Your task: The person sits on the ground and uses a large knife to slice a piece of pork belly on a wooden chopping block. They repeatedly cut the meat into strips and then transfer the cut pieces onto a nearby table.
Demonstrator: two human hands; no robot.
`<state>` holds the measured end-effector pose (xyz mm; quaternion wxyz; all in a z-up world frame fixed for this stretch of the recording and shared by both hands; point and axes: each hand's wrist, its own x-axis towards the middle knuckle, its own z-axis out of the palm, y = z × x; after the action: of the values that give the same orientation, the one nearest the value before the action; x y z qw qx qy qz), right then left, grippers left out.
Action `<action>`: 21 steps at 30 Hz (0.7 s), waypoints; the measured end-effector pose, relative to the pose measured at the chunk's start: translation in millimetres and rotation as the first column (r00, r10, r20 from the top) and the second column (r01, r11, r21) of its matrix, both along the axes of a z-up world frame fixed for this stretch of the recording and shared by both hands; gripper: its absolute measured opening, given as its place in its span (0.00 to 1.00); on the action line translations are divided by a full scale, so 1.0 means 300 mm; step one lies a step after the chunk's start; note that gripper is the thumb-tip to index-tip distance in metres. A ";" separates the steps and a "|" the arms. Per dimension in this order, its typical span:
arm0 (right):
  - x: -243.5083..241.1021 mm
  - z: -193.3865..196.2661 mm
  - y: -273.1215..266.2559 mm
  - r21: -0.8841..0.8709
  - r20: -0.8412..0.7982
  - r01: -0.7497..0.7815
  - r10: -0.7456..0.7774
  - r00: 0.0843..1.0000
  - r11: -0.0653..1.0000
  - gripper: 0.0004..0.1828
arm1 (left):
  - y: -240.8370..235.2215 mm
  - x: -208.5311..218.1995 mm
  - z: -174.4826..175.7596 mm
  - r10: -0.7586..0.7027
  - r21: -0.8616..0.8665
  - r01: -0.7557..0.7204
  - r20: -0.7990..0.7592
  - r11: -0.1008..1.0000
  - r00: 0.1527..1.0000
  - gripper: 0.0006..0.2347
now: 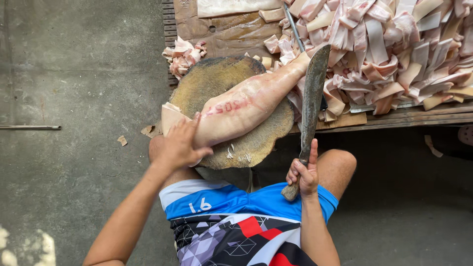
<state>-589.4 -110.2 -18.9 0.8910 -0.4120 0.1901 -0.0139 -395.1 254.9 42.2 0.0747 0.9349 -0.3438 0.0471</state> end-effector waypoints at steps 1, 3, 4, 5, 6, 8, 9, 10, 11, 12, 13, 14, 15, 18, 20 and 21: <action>-0.007 0.004 -0.004 0.000 -0.005 -0.003 0.003 1.000 1.000 0.48 | -0.025 -0.025 -0.001 0.032 -0.003 -0.032 -0.017 0.999 0.999 0.51; 0.000 0.001 0.006 0.031 0.019 -0.005 0.005 1.000 1.000 0.48 | -0.055 -0.055 -0.005 0.095 -0.015 -0.096 -0.041 0.995 0.995 0.50; 0.008 -0.001 0.009 0.042 0.036 -0.007 0.005 0.999 0.999 0.48 | -0.064 -0.051 -0.005 0.107 0.087 -0.103 -0.043 0.991 0.993 0.45; 0.004 0.000 0.014 0.040 0.029 0.000 -0.001 1.000 0.999 0.48 | -0.079 -0.043 -0.003 0.111 0.186 -0.101 -0.046 0.977 0.993 0.40; 0.000 0.000 0.020 0.038 0.021 0.006 -0.007 1.000 0.999 0.48 | -0.100 -0.036 0.008 0.115 0.283 -0.097 -0.048 0.954 0.992 0.36; -0.002 0.000 0.013 0.038 0.040 0.022 -0.024 0.999 0.999 0.48 | -0.143 0.028 0.073 0.179 0.153 -0.151 -0.191 0.977 0.965 0.27; -0.017 0.002 0.016 0.044 0.052 0.022 -0.025 0.998 0.999 0.48 | -0.155 0.059 0.133 0.211 0.101 -0.190 -0.270 0.977 0.939 0.24; -0.031 0.003 0.018 0.051 0.063 0.023 -0.026 0.998 0.998 0.48 | -0.189 0.107 0.198 0.205 0.016 -0.213 -0.340 0.977 0.918 0.19; -0.047 0.001 0.016 0.054 0.076 0.033 -0.037 0.996 0.998 0.48 | -0.235 0.162 0.270 0.196 -0.068 -0.244 -0.409 0.967 0.891 0.15; -0.061 0.000 0.011 0.056 0.089 0.044 -0.049 0.995 0.997 0.47 | -0.272 0.211 0.354 0.188 -0.103 -0.312 -0.610 0.945 0.770 0.14; -0.061 -0.002 0.003 0.056 0.111 0.058 -0.064 0.992 0.997 0.47 | -0.326 0.264 0.443 0.146 -0.129 -0.379 -0.773 0.917 0.617 0.13; -0.064 0.000 -0.005 0.062 0.121 0.060 -0.067 0.990 0.996 0.47 | -0.393 0.296 0.526 -0.100 -0.347 -0.377 -0.835 0.859 0.541 0.18; -0.068 0.003 -0.015 0.064 0.134 0.066 -0.074 0.988 0.996 0.47 | -0.465 0.316 0.604 -0.098 -0.323 -0.445 -0.883 0.835 0.458 0.20; -0.076 0.010 -0.035 0.064 0.159 0.119 -0.128 0.979 0.991 0.47 | -0.718 0.388 0.812 -0.484 -0.644 -0.347 -0.753 0.682 0.445 0.23; -0.079 0.015 -0.053 0.060 0.180 0.150 -0.158 0.971 0.987 0.47 | -0.851 0.412 0.925 -0.451 -0.617 -0.329 -0.767 0.715 0.456 0.23; -0.084 0.017 -0.056 0.065 0.191 0.163 -0.172 0.966 0.985 0.47 | -0.901 0.429 0.969 -0.430 -0.606 -0.312 -0.766 0.732 0.479 0.23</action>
<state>-614.6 -127.1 -13.9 0.9108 -0.3691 0.1361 -0.1248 -266.5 -15.4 333.1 0.5754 0.7121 -0.2480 -0.3168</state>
